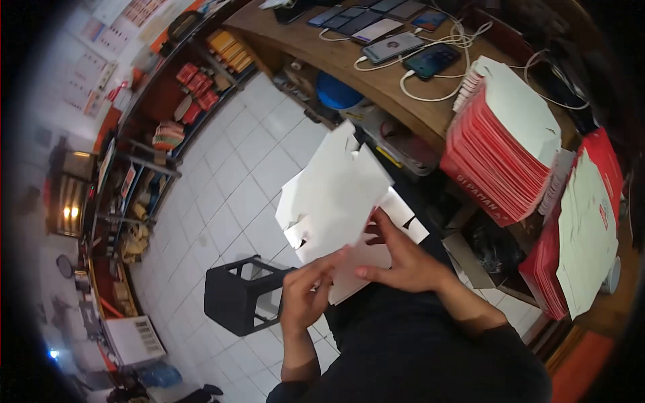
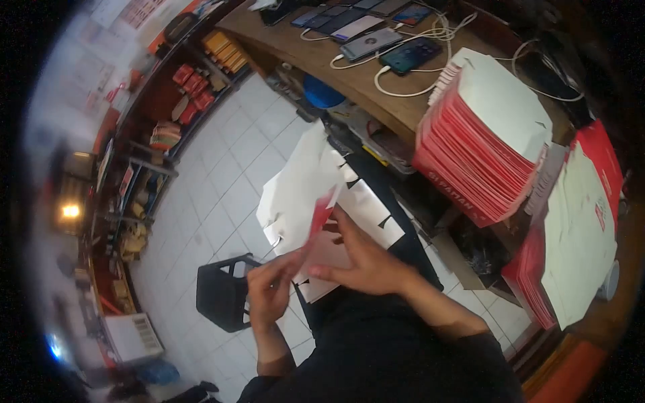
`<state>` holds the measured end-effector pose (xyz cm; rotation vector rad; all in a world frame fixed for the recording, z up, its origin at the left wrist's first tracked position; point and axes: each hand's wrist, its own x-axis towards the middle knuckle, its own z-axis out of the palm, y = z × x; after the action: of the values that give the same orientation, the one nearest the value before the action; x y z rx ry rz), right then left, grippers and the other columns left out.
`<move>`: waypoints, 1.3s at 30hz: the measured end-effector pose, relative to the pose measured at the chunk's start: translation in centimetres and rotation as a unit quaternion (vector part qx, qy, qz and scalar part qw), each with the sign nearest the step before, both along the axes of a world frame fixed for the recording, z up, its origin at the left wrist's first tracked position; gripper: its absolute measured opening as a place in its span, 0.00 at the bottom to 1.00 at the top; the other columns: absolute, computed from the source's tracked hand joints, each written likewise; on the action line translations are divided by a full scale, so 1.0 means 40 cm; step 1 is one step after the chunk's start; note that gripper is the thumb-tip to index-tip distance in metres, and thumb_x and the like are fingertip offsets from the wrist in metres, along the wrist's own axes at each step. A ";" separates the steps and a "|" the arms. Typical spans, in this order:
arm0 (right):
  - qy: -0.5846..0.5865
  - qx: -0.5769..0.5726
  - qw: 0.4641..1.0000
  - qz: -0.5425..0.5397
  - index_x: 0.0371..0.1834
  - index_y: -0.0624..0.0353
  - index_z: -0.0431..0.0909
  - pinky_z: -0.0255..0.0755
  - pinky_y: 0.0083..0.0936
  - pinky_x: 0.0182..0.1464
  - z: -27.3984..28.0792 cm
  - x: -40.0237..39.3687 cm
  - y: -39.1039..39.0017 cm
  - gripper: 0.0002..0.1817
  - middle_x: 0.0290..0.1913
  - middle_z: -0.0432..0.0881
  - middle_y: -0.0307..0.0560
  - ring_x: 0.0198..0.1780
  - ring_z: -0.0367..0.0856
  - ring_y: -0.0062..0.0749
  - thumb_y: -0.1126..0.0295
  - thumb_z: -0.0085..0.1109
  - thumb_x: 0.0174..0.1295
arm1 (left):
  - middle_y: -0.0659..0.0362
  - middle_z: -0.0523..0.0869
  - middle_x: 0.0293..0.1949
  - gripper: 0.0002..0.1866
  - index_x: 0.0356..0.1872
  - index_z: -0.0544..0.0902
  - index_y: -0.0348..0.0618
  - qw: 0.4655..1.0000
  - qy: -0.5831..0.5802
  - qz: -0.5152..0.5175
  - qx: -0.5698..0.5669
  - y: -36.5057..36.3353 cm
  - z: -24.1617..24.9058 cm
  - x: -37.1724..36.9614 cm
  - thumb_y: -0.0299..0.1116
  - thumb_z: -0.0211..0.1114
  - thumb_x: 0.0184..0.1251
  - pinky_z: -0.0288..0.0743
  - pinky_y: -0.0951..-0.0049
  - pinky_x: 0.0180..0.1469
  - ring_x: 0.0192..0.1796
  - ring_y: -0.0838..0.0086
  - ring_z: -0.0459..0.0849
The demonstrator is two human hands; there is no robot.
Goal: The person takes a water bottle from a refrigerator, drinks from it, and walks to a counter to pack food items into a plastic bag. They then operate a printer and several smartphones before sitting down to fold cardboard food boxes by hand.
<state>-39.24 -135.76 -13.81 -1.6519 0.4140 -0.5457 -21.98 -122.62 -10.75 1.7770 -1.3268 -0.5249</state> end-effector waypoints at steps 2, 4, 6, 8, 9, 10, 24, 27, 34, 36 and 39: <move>-0.072 -0.090 0.990 -0.075 0.77 0.73 0.40 0.64 0.40 0.70 -0.009 0.039 0.046 0.48 0.71 0.60 0.70 0.74 0.61 0.52 0.58 0.63 0.68 | 0.46 0.84 0.57 0.12 0.51 0.84 0.35 0.976 0.097 -0.180 -0.076 -0.014 -0.005 -0.009 0.23 0.65 0.67 0.79 0.63 0.55 0.58 0.57 0.84; -0.092 -0.069 0.990 -0.077 0.78 0.63 0.49 0.61 0.42 0.72 -0.001 0.066 0.047 0.40 0.72 0.58 0.67 0.76 0.58 0.54 0.72 0.60 0.66 | 0.47 0.74 0.68 0.25 0.62 0.78 0.38 0.967 0.107 -0.217 -0.074 0.002 -0.042 0.012 0.45 0.65 0.71 0.73 0.57 0.63 0.67 0.56 0.76; -0.127 -0.255 0.959 0.003 0.74 0.49 0.65 0.61 0.44 0.72 0.027 0.077 0.022 0.38 0.72 0.60 0.61 0.76 0.58 0.56 0.82 0.58 0.57 | 0.48 0.72 0.68 0.43 0.72 0.65 0.41 0.886 0.431 -0.007 -0.171 0.036 -0.064 0.003 0.66 0.54 0.69 0.72 0.56 0.65 0.69 0.59 0.74; -0.104 -0.346 0.932 0.033 0.67 0.40 0.75 0.62 0.49 0.71 0.063 0.076 0.026 0.38 0.70 0.67 0.54 0.74 0.63 0.56 0.84 0.58 0.51 | 0.50 0.73 0.67 0.44 0.73 0.60 0.37 0.792 0.556 0.051 -0.247 0.037 -0.067 0.027 0.66 0.51 0.71 0.76 0.60 0.61 0.65 0.65 0.77; -0.104 -0.353 0.928 0.049 0.67 0.40 0.76 0.63 0.50 0.71 0.071 0.073 0.020 0.37 0.69 0.69 0.55 0.73 0.65 0.56 0.83 0.60 0.51 | 0.50 0.75 0.66 0.38 0.72 0.60 0.38 0.821 0.516 0.094 -0.227 0.026 -0.034 0.031 0.57 0.54 0.74 0.78 0.62 0.59 0.64 0.66 0.78; -0.103 -0.360 0.925 0.063 0.66 0.40 0.76 0.63 0.51 0.71 0.075 0.071 0.016 0.35 0.68 0.70 0.56 0.71 0.67 0.57 0.82 0.61 0.51 | 0.51 0.76 0.65 0.32 0.72 0.61 0.38 0.844 0.476 0.138 -0.204 0.016 -0.003 0.035 0.48 0.56 0.77 0.79 0.65 0.58 0.62 0.67 0.80; -0.068 -0.405 0.908 -0.079 0.62 0.56 0.77 0.73 0.44 0.65 0.066 0.108 0.008 0.29 0.69 0.69 0.63 0.67 0.72 0.61 0.79 0.67 0.52 | 0.53 0.85 0.52 0.17 0.55 0.77 0.36 0.800 0.489 0.131 -0.320 -0.063 -0.041 -0.051 0.38 0.46 0.83 0.81 0.67 0.55 0.53 0.68 0.86; -0.048 -0.409 0.906 -0.096 0.65 0.58 0.74 0.73 0.43 0.64 0.041 0.133 0.007 0.30 0.68 0.70 0.62 0.66 0.72 0.60 0.79 0.66 0.55 | 0.52 0.84 0.54 0.18 0.55 0.77 0.33 0.810 0.485 0.124 -0.306 -0.072 -0.045 -0.060 0.37 0.45 0.83 0.81 0.64 0.57 0.54 0.66 0.85; -0.085 -0.234 0.960 -0.131 0.65 0.61 0.73 0.71 0.37 0.63 0.011 0.098 -0.044 0.25 0.63 0.76 0.60 0.62 0.77 0.49 0.77 0.62 0.62 | 0.47 0.74 0.67 0.35 0.77 0.54 0.45 0.940 0.328 -0.092 0.014 -0.018 0.020 -0.026 0.34 0.60 0.75 0.69 0.52 0.70 0.68 0.54 0.75; -0.034 -0.086 0.960 -0.263 0.59 0.64 0.75 0.71 0.31 0.59 -0.032 0.078 -0.094 0.16 0.55 0.81 0.55 0.55 0.79 0.35 0.68 0.54 0.72 | 0.47 0.65 0.74 0.50 0.80 0.43 0.53 0.956 0.202 -0.180 0.109 0.005 0.070 -0.006 0.31 0.68 0.66 0.57 0.48 0.75 0.74 0.46 0.65; -0.007 0.065 0.961 -0.269 0.50 0.67 0.76 0.69 0.24 0.54 -0.103 0.035 -0.213 0.19 0.45 0.81 0.47 0.47 0.75 0.26 0.60 0.43 0.79 | 0.52 0.73 0.69 0.42 0.74 0.62 0.52 0.888 -0.362 -0.247 0.138 0.039 0.035 -0.004 0.29 0.71 0.58 0.66 0.60 0.72 0.71 0.53 0.71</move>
<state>-37.83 -144.27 -17.93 -1.4019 0.8814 -0.9100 -22.13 -121.05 -9.36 1.9482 -2.3655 -0.3256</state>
